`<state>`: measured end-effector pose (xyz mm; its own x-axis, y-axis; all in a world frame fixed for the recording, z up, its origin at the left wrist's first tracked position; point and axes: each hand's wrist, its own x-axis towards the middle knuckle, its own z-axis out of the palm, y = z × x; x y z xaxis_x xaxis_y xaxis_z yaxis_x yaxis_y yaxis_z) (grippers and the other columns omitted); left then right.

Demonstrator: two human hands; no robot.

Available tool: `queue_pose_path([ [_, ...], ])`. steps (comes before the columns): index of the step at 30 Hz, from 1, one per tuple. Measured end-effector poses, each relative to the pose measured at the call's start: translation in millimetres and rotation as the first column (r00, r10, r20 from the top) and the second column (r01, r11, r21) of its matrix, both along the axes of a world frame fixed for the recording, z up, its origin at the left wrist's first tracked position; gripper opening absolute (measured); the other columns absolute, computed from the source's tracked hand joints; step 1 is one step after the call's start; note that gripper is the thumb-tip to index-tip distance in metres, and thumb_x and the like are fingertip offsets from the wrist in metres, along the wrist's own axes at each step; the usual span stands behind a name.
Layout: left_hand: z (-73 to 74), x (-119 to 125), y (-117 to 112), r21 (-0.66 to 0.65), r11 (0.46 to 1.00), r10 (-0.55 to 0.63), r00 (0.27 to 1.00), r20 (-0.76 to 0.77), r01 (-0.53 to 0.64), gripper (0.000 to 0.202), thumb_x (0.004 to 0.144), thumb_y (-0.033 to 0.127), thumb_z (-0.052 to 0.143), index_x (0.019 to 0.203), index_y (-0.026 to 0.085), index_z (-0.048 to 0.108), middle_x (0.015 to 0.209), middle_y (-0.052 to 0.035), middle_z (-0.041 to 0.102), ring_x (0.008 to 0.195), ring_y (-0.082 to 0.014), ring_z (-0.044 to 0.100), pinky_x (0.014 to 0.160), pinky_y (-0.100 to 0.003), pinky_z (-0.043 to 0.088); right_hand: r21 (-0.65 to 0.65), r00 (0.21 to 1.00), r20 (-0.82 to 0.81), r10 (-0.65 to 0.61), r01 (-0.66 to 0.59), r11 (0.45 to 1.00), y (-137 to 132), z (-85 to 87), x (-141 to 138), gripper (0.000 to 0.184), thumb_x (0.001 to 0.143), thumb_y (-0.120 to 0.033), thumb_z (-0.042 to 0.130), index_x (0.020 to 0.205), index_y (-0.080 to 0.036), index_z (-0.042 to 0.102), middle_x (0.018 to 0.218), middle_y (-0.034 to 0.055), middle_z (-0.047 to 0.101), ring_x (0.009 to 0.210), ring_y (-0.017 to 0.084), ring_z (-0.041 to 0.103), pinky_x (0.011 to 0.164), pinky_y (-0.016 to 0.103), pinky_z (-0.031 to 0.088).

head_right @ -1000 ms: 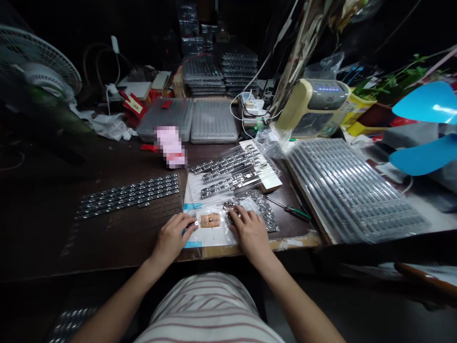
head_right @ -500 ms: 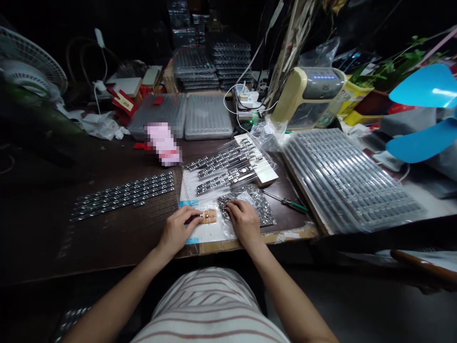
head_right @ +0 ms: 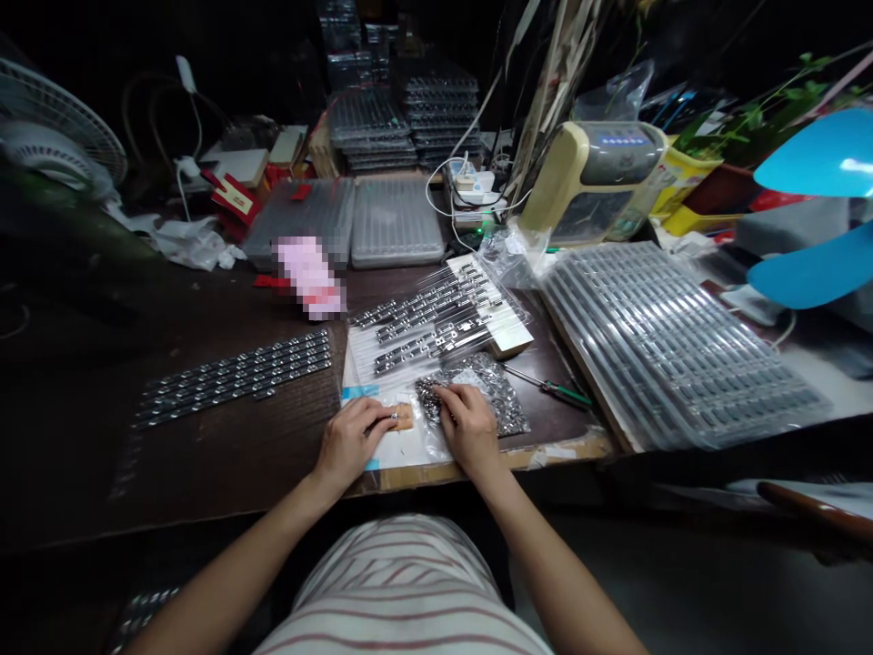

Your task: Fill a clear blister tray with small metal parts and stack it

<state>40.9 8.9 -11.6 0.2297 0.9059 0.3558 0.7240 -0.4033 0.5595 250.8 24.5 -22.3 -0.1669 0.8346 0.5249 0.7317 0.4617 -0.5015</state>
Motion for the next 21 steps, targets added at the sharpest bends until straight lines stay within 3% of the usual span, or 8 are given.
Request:
queue_pose_path([
  [5,-0.7,-1.0,0.8,-0.026,1.000,-0.011,1.000,0.025,0.012,0.008,0.085,0.019,0.060,0.087,0.019,0.068,0.081,-0.0037,0.065,0.080,-0.0165,0.060,0.073,-0.028,0.048,-0.034,0.996,-0.065,0.054,-0.056,0.998,-4.2,6.9,-8.6,0.015,0.090,-0.021,0.053,0.098,-0.023,0.065,0.090,0.0042,0.067,0.087,0.017,0.059,0.077,0.032,0.047],
  [10,-3.5,-8.0,4.6,-0.066,0.992,0.122,0.953,0.276,-0.107,0.008,0.085,0.019,0.059,0.087,0.019,0.066,0.088,-0.0033,0.066,0.083,-0.0149,0.062,0.072,-0.025,0.050,-0.102,0.994,0.062,0.086,-0.079,0.992,-7.3,14.3,-38.0,0.013,0.085,-0.034,0.063,0.080,-0.023,0.068,0.080,0.0022,0.068,0.079,0.016,0.055,0.072,0.031,0.036],
  [14,-3.7,-10.6,6.1,-0.092,0.987,0.155,0.931,0.330,-0.131,0.008,0.084,0.020,0.059,0.087,0.019,0.067,0.088,-0.0033,0.066,0.084,-0.0150,0.063,0.069,-0.023,0.051,-0.089,0.987,0.141,0.081,-0.069,0.994,-6.3,11.3,-52.1,0.010,0.085,-0.034,0.063,0.086,-0.028,0.071,0.088,0.0018,0.067,0.084,0.017,0.051,0.073,0.032,0.032],
  [21,-3.8,-10.3,5.7,-0.112,0.985,0.160,0.928,0.337,-0.130,0.010,0.084,0.021,0.059,0.087,0.019,0.067,0.088,-0.0039,0.065,0.082,-0.0148,0.063,0.065,-0.023,0.052,-0.101,0.985,0.157,0.071,-0.056,0.993,-7.7,8.6,-51.4,0.012,0.086,-0.030,0.061,0.092,-0.030,0.071,0.091,0.0030,0.063,0.087,0.018,0.049,0.074,0.033,0.033],
])
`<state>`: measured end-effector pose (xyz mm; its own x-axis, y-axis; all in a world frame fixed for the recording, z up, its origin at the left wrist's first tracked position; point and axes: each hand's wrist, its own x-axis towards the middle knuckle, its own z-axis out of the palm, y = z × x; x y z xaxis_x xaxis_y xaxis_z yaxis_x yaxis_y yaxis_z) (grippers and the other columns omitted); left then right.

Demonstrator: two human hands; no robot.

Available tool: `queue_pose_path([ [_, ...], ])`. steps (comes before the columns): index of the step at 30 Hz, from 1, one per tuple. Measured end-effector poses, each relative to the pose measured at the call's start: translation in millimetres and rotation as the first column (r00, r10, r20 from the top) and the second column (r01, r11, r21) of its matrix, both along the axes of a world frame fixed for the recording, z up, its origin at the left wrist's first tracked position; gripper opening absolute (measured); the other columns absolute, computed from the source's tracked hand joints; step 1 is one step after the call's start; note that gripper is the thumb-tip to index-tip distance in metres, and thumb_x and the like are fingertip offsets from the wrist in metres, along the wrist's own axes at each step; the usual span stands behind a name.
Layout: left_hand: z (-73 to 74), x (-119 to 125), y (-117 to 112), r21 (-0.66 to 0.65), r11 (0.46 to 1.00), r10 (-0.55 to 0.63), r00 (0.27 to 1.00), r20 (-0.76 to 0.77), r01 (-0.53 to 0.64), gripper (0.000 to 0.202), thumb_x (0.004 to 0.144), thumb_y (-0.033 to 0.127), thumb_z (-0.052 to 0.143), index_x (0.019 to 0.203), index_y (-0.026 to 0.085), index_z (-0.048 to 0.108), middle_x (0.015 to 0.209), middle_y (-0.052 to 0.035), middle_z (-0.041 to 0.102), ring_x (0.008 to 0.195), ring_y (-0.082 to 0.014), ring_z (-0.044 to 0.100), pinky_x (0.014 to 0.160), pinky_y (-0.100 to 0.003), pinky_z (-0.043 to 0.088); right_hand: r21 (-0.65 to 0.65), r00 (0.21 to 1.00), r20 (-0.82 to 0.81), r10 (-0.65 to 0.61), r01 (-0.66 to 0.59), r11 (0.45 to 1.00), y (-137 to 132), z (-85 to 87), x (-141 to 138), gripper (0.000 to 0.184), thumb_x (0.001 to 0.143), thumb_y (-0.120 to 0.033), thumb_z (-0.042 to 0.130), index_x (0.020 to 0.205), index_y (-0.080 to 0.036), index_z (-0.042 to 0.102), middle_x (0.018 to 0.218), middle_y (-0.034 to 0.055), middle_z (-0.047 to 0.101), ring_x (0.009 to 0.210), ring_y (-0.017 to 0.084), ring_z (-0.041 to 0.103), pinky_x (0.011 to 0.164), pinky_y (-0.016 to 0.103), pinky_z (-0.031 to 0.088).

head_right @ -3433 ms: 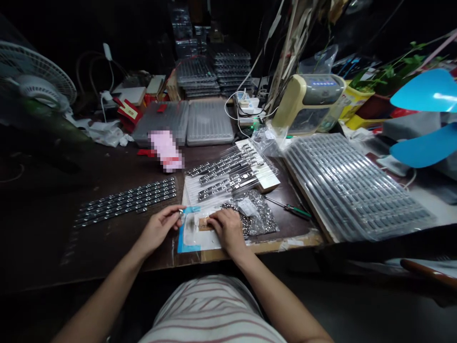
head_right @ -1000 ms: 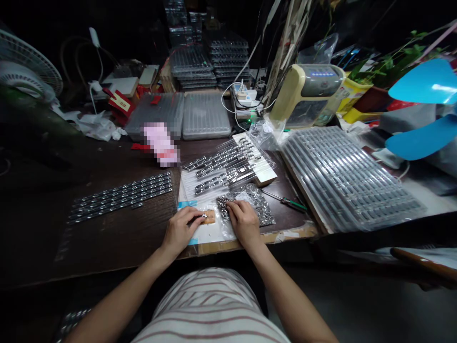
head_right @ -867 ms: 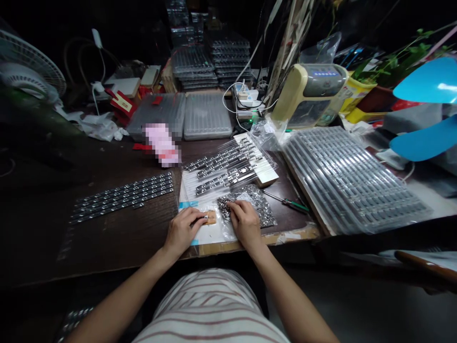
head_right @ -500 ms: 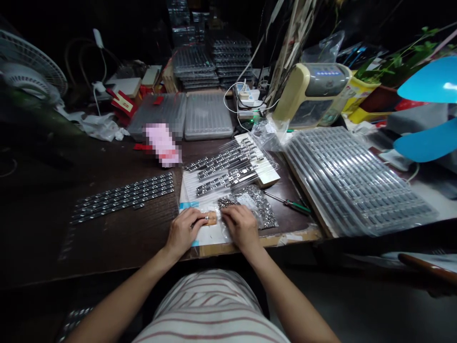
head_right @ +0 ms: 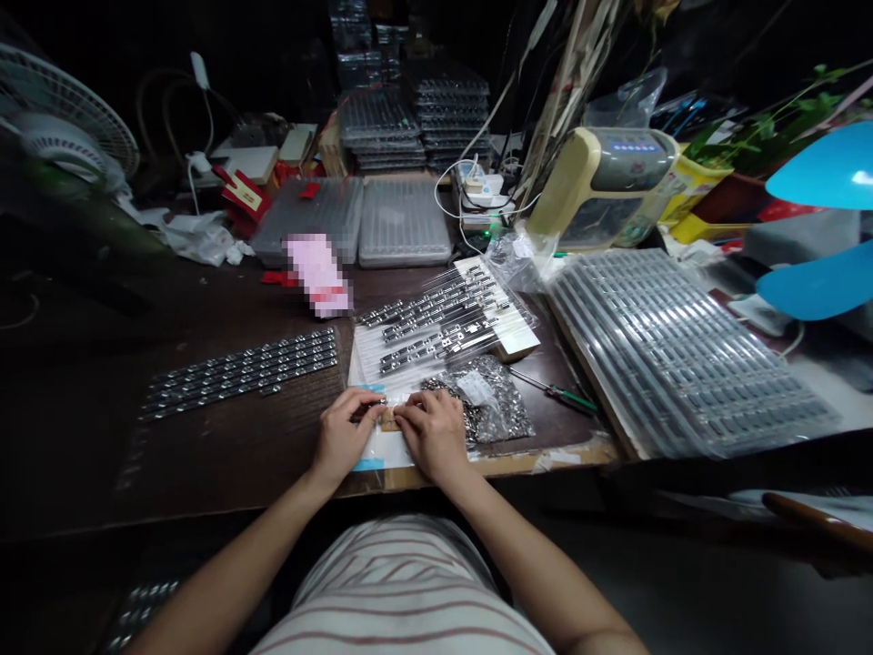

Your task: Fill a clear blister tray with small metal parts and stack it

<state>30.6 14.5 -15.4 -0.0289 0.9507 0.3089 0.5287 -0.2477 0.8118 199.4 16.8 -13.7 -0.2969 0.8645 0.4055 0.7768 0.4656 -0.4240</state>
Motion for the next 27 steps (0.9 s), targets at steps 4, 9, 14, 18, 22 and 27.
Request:
queue_pose_path([
  [4,-0.3,0.0,-0.1,-0.012,1.000,-0.003,1.000,-0.009,0.003,0.009,0.084,0.021,0.059,0.087,0.019,0.068,0.088,-0.0040,0.066,0.081,-0.0144,0.063,0.065,-0.022,0.052,-0.021,1.000,-0.007,0.017,-0.017,1.000,-0.4,1.9,-0.4,0.013,0.086,-0.029,0.061,0.095,-0.030,0.071,0.092,0.0033,0.063,0.089,0.019,0.048,0.075,0.034,0.033],
  [9,0.2,0.4,-0.6,-0.020,1.000,-0.012,1.000,-0.006,0.012,0.009,0.084,0.022,0.059,0.087,0.018,0.067,0.088,-0.0038,0.065,0.081,-0.0139,0.063,0.064,-0.021,0.052,-0.020,0.999,-0.012,0.039,-0.039,0.999,-0.2,2.6,-0.3,0.014,0.086,-0.030,0.061,0.096,-0.032,0.071,0.094,0.0035,0.064,0.091,0.020,0.047,0.075,0.035,0.032],
  [14,-1.0,0.4,-0.4,-0.022,1.000,-0.017,1.000,-0.007,0.017,0.010,0.084,0.023,0.059,0.087,0.018,0.067,0.088,-0.0040,0.065,0.079,-0.0135,0.063,0.063,-0.021,0.052,-0.029,1.000,-0.016,0.025,-0.026,0.999,-0.7,0.5,1.3,0.015,0.086,-0.029,0.060,0.096,-0.031,0.071,0.093,0.0037,0.062,0.090,0.019,0.047,0.075,0.034,0.033],
  [18,-2.3,0.6,-0.7,-0.024,0.999,-0.022,1.000,0.000,0.022,0.010,0.084,0.023,0.059,0.088,0.019,0.068,0.088,-0.0041,0.065,0.078,-0.0135,0.062,0.063,-0.022,0.052,-0.023,1.000,0.006,0.028,-0.028,0.999,-1.3,0.0,-0.3,0.016,0.086,-0.029,0.060,0.098,-0.032,0.070,0.092,0.0038,0.062,0.090,0.019,0.048,0.075,0.034,0.034],
  [22,0.1,-0.1,-1.1,-0.031,0.999,-0.012,1.000,0.020,0.012,0.010,0.084,0.023,0.059,0.087,0.018,0.068,0.088,-0.0040,0.066,0.077,-0.0132,0.062,0.062,-0.022,0.052,0.001,0.999,0.054,-0.005,0.005,1.000,-0.7,3.3,11.4,0.025,0.087,-0.030,0.059,0.111,-0.030,0.065,0.102,0.0052,0.062,0.094,0.021,0.048,0.078,0.036,0.036],
  [27,10.4,0.9,4.0,-0.050,0.998,-0.042,0.999,0.017,0.042,0.009,0.083,0.021,0.061,0.084,0.018,0.069,0.085,-0.0038,0.067,0.075,-0.0136,0.063,0.060,-0.022,0.051,0.085,0.980,0.194,-0.050,0.034,0.996,4.9,0.7,43.6,0.028,0.089,-0.029,0.056,0.116,-0.027,0.061,0.112,0.0058,0.063,0.095,0.023,0.049,0.074,0.036,0.037],
])
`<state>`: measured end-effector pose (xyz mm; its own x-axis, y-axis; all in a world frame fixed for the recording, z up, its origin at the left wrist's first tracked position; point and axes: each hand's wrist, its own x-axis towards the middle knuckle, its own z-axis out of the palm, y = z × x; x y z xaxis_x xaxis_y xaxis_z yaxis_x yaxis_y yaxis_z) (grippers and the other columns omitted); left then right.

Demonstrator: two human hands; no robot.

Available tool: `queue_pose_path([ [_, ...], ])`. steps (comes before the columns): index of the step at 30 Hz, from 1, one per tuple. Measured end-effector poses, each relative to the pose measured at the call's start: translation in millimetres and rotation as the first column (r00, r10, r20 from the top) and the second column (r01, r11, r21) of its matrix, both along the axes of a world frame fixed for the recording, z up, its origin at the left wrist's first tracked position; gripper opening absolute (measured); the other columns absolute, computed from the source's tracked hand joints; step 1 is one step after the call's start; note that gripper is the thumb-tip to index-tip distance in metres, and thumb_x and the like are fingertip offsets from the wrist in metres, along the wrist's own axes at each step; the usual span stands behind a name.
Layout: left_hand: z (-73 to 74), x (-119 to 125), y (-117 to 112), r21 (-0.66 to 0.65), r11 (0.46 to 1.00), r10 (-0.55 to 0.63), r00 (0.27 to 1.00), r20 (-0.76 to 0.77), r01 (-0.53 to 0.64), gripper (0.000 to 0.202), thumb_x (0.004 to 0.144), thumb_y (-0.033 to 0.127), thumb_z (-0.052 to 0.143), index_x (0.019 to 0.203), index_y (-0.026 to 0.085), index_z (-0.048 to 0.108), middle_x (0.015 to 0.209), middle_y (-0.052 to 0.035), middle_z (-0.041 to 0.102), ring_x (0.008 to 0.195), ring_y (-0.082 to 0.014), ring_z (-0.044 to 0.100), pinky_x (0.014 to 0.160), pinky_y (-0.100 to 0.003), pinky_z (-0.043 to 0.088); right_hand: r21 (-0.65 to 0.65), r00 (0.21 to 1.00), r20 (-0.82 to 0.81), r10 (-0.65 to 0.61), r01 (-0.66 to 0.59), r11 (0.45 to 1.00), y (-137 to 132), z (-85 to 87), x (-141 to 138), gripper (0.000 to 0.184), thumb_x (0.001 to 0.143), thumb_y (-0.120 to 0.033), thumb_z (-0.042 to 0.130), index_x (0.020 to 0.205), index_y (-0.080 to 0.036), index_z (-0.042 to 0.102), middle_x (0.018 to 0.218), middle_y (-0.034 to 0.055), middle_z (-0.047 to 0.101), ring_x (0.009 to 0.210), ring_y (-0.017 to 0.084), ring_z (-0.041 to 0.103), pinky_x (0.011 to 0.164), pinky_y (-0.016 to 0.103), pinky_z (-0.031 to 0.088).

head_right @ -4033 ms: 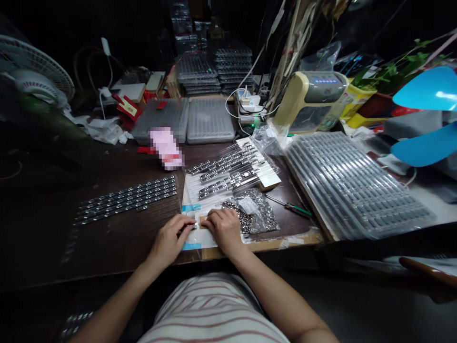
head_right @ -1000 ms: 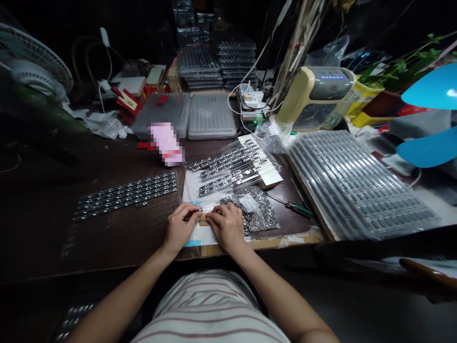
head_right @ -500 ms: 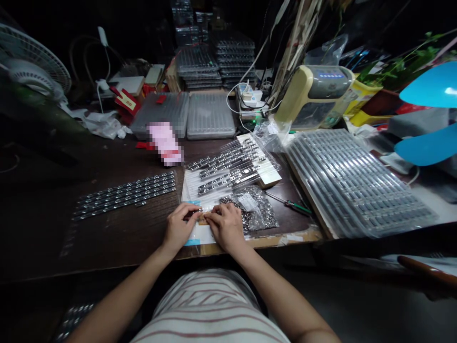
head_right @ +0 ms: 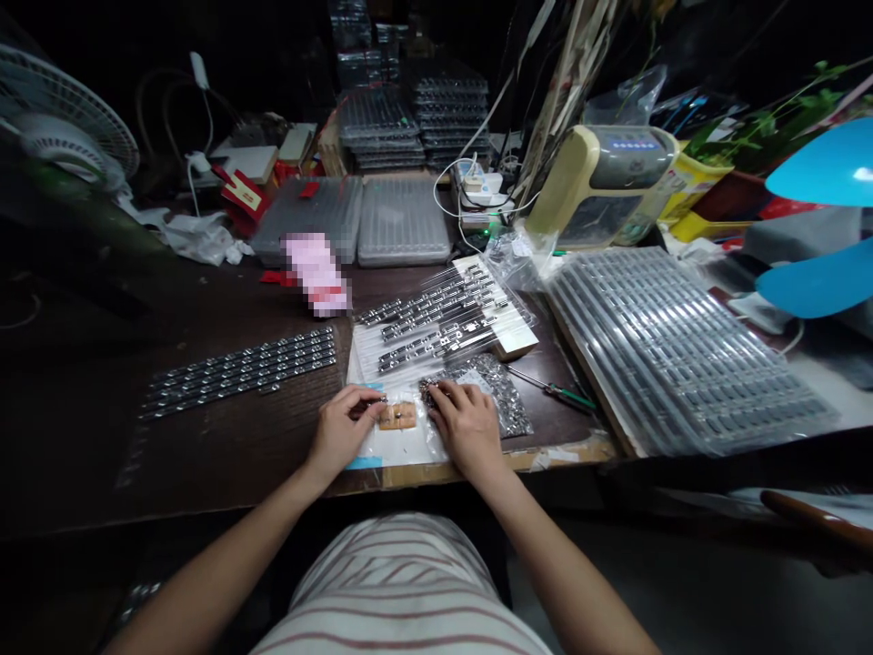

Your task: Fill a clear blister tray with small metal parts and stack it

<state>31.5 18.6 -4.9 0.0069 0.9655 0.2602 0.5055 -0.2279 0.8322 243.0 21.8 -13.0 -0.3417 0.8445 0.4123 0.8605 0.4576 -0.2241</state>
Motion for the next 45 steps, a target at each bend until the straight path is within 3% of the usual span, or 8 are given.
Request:
queue_pose_path([
  [6,3.4,18.1,3.5,0.065,0.985,-0.150,0.976,-0.160,0.162,0.008,0.082,0.023,0.064,0.087,0.020,0.069,0.083,-0.0038,0.066,0.081,-0.0156,0.061,0.073,-0.028,0.050,0.057,0.997,-0.067,-0.037,0.041,0.998,2.4,-9.4,8.3,0.013,0.091,-0.026,0.053,0.089,-0.022,0.066,0.090,0.0039,0.066,0.084,0.018,0.053,0.071,0.032,0.036],
  [11,-4.3,25.4,1.6,0.107,0.967,-0.196,0.945,-0.261,0.230,0.010,0.083,0.024,0.063,0.090,0.022,0.069,0.083,-0.0040,0.066,0.082,-0.0167,0.059,0.076,-0.030,0.049,0.039,0.981,-0.190,-0.049,0.057,0.998,0.4,-7.4,8.4,0.012,0.091,-0.023,0.050,0.091,-0.020,0.062,0.087,0.0047,0.065,0.083,0.018,0.055,0.074,0.032,0.038],
  [19,-9.2,26.3,2.0,0.095,0.962,-0.215,0.928,-0.303,0.254,0.008,0.084,0.025,0.062,0.089,0.022,0.069,0.083,-0.0037,0.066,0.082,-0.0169,0.059,0.075,-0.031,0.047,0.008,0.954,-0.296,-0.038,0.042,0.999,0.0,-8.7,10.5,0.016,0.088,-0.015,0.046,0.094,-0.020,0.060,0.084,0.0047,0.063,0.082,0.019,0.055,0.077,0.033,0.043],
  [23,-9.2,26.6,2.2,0.066,0.965,-0.227,0.931,-0.285,0.255,0.007,0.083,0.023,0.063,0.087,0.021,0.068,0.083,-0.0033,0.067,0.082,-0.0170,0.059,0.076,-0.031,0.048,0.000,0.957,-0.291,-0.011,0.011,1.000,0.5,-7.6,11.0,0.028,0.091,-0.014,0.042,0.113,-0.021,0.059,0.095,0.0064,0.064,0.089,0.020,0.055,0.080,0.035,0.045],
  [31,-7.8,26.1,0.5,0.058,0.968,-0.229,0.953,-0.200,0.245,0.006,0.081,0.020,0.065,0.084,0.022,0.070,0.083,-0.0033,0.067,0.082,-0.0169,0.061,0.077,-0.031,0.049,0.030,0.945,-0.325,0.032,-0.023,0.999,1.7,-9.2,10.2,0.021,0.091,-0.015,0.044,0.102,-0.021,0.061,0.091,0.0052,0.066,0.086,0.019,0.057,0.078,0.034,0.046],
  [34,-5.1,23.2,2.6,0.082,0.981,-0.169,0.981,-0.095,0.177,0.007,0.082,0.020,0.064,0.085,0.021,0.070,0.084,-0.0035,0.067,0.081,-0.0159,0.062,0.076,-0.029,0.050,0.039,0.943,-0.333,0.025,-0.013,0.999,1.2,-9.1,9.8,0.019,0.091,-0.015,0.044,0.101,-0.021,0.060,0.091,0.0050,0.066,0.087,0.019,0.057,0.079,0.034,0.046],
  [39,-1.6,15.1,8.5,0.117,0.993,0.020,0.995,0.099,-0.032,0.009,0.083,0.023,0.061,0.085,0.018,0.069,0.086,-0.0043,0.067,0.081,-0.0154,0.063,0.069,-0.025,0.049,0.018,0.943,-0.332,0.012,-0.006,1.000,1.1,-9.5,10.7,0.019,0.091,-0.014,0.044,0.100,-0.020,0.060,0.092,0.0054,0.065,0.088,0.020,0.056,0.080,0.034,0.046],
  [45,-3.9,18.5,4.7,0.102,0.993,-0.068,0.997,0.020,0.066,0.006,0.081,0.021,0.064,0.083,0.019,0.069,0.084,-0.0036,0.066,0.080,-0.0149,0.062,0.071,-0.025,0.049,0.027,0.955,-0.296,0.007,0.002,1.000,1.1,-6.1,10.4,0.020,0.091,-0.016,0.045,0.101,-0.020,0.063,0.095,0.0065,0.065,0.090,0.019,0.055,0.081,0.034,0.044],
])
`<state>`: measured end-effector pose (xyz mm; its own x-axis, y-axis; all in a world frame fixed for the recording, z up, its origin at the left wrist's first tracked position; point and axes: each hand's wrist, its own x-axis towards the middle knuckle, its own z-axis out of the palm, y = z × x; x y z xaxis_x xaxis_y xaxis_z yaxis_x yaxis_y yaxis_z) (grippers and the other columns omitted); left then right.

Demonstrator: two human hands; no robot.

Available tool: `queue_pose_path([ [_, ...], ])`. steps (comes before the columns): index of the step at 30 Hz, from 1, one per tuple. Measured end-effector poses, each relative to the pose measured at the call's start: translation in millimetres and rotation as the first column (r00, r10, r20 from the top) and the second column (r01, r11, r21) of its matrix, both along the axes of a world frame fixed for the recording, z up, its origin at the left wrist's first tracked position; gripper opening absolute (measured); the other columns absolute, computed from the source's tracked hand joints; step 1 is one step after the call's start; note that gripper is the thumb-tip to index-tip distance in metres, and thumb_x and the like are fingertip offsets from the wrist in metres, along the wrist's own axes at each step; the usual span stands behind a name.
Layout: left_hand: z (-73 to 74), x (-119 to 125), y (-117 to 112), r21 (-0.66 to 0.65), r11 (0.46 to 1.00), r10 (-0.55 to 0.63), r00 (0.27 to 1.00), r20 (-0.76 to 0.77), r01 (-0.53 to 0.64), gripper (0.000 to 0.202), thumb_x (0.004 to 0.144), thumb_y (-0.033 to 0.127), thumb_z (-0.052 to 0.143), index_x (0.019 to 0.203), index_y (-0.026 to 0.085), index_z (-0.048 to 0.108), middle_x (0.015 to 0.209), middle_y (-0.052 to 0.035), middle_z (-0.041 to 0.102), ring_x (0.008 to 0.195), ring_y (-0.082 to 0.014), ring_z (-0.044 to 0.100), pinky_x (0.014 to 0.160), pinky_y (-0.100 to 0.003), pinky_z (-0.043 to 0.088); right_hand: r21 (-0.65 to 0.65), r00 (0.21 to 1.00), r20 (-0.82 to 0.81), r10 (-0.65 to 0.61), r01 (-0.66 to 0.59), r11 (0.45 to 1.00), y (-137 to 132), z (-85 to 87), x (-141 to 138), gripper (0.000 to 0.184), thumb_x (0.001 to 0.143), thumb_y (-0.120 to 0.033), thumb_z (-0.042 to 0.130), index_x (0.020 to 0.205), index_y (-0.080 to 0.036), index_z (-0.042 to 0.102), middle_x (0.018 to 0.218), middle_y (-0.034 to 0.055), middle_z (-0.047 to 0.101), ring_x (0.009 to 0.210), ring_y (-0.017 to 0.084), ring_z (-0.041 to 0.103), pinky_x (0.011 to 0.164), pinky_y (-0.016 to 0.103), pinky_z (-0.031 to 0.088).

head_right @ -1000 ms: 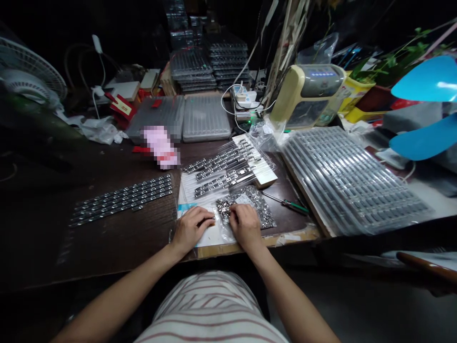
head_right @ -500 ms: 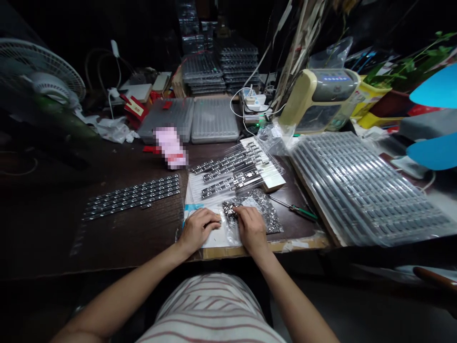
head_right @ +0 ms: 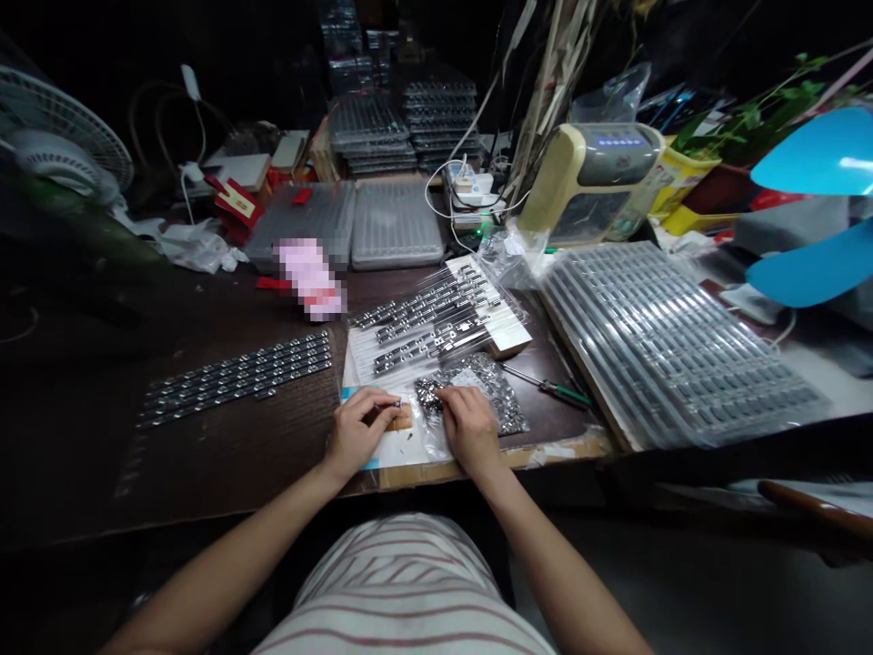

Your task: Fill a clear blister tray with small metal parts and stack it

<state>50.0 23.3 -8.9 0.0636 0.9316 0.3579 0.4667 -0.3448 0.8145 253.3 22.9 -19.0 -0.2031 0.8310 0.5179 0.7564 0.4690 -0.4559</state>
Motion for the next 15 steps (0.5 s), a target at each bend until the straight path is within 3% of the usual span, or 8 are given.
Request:
queue_pose_path([
  [4,-1.3,-2.2,1.5,-0.012,0.998,0.061,0.998,0.034,-0.061,0.008,0.082,0.021,0.062,0.086,0.019,0.068,0.086,-0.0038,0.065,0.079,-0.0143,0.061,0.067,-0.025,0.048,0.063,0.992,0.126,-0.027,0.019,0.998,-11.5,7.2,-6.5,0.020,0.090,-0.024,0.053,0.106,-0.022,0.064,0.107,0.0079,0.063,0.097,0.021,0.051,0.083,0.036,0.040],
  [8,-3.2,-6.1,3.8,-0.005,0.997,0.072,0.996,0.062,-0.072,0.008,0.081,0.021,0.063,0.087,0.018,0.068,0.086,-0.0039,0.065,0.081,-0.0147,0.061,0.067,-0.025,0.049,0.021,0.942,0.287,0.174,-0.188,0.982,-26.2,9.8,-16.9,0.014,0.091,-0.026,0.054,0.099,-0.026,0.065,0.093,0.0019,0.066,0.085,0.017,0.051,0.080,0.033,0.035],
  [11,-3.2,-6.8,3.1,-0.007,0.997,0.078,0.994,0.074,-0.077,0.008,0.081,0.022,0.063,0.086,0.018,0.068,0.086,-0.0037,0.065,0.080,-0.0144,0.061,0.065,-0.024,0.049,-0.026,0.891,0.382,0.245,-0.254,0.967,-28.9,9.2,-21.8,0.014,0.093,-0.022,0.049,0.093,-0.020,0.064,0.089,0.0039,0.065,0.082,0.017,0.050,0.078,0.033,0.034],
  [15,-1.3,-7.5,1.5,-0.010,0.996,0.090,0.990,0.106,-0.090,0.008,0.081,0.021,0.063,0.086,0.018,0.068,0.086,-0.0038,0.065,0.080,-0.0139,0.062,0.065,-0.022,0.049,-0.085,0.924,0.271,0.270,-0.256,0.963,-20.8,10.0,-24.5,0.019,0.094,-0.021,0.044,0.093,-0.017,0.062,0.083,0.0056,0.064,0.078,0.017,0.051,0.074,0.031,0.037],
])
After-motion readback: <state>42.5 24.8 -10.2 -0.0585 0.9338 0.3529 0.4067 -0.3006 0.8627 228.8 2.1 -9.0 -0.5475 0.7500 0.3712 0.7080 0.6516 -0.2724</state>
